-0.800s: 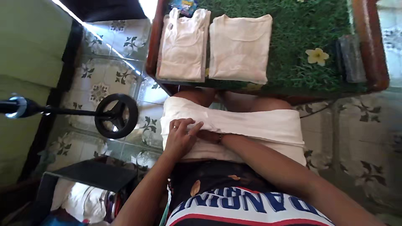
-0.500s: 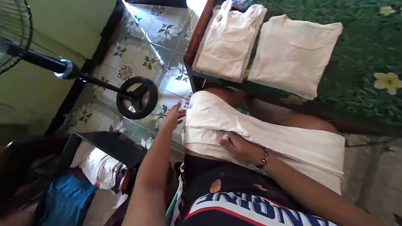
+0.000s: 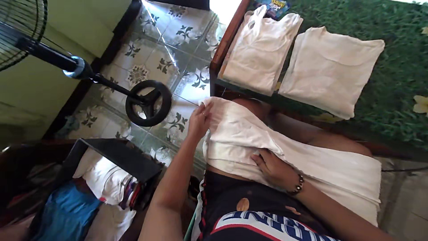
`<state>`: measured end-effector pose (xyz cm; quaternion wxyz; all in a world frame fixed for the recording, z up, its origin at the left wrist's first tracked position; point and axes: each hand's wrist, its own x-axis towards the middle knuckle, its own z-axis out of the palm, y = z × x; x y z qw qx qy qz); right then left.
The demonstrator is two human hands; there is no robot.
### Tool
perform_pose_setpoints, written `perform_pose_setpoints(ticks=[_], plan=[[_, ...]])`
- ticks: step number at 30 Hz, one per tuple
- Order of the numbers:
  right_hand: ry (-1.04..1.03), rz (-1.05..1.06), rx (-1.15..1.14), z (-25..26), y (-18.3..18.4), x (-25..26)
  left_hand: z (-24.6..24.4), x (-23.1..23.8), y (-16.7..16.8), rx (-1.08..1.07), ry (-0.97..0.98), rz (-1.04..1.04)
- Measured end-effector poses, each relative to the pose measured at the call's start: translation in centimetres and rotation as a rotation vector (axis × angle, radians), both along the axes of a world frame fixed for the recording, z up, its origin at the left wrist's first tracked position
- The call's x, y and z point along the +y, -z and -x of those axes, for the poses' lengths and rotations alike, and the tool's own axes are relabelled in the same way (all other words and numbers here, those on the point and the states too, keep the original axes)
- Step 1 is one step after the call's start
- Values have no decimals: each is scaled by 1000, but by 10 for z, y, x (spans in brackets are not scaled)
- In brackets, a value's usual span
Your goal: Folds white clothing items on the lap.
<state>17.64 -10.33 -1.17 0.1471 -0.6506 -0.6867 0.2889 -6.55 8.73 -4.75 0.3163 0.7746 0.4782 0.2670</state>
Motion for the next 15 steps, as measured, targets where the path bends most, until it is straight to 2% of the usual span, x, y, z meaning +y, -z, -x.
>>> perform_pose_setpoints(ticks=[2,3,5,7,9,12,15], plan=[[-5,8,-8,0,-2,0,6,-12,6,125,56,-422],[-4,4,-9,1,-3,1,9,-16,9,149,80,-558],[1,-5,-3,1,-4,1,13,-22,13,164,126,-682],[3,-3,1,0,-3,0,14,-25,13,170,141,-707],[8,13,9,0,-3,-1,11,-27,9,150,100,-598],[20,137,61,-1,-10,1,2,-23,-7,-10,-65,-86],[35,218,99,-4,-12,3,-7,7,-14,-273,-205,338]])
